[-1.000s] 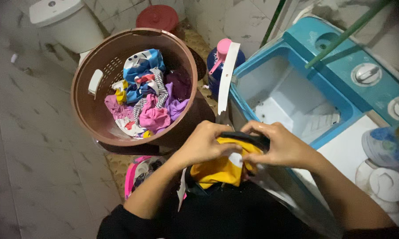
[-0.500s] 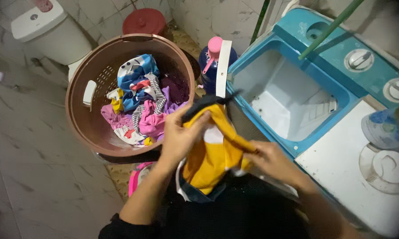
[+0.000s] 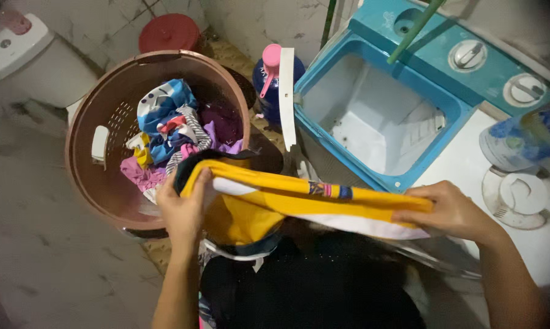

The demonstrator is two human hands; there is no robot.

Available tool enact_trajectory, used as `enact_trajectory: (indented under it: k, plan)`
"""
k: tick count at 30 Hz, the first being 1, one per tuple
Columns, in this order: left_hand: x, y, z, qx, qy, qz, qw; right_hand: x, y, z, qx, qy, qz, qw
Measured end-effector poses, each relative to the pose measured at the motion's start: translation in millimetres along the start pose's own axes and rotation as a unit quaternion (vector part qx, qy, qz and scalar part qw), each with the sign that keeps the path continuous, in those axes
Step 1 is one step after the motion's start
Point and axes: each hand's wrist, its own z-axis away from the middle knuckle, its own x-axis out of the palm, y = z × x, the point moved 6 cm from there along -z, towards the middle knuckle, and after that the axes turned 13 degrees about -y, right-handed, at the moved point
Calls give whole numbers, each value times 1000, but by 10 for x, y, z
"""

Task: The person loads various clothes from a laundry basket into the wash tub of a twin-tub washing machine. They handle items one by one, including shirts and socks, and place them into the wash tub.

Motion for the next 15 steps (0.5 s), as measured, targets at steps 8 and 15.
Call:
enact_trajectory:
  k: [8,15]
  plan:
    - [786,73,219,-74,-160,246,953,23,-219,-151,-315,86,-519,790]
    - [1133,861,297,137,-315,-43,938,91,-920,108,-417,98,-402,809]
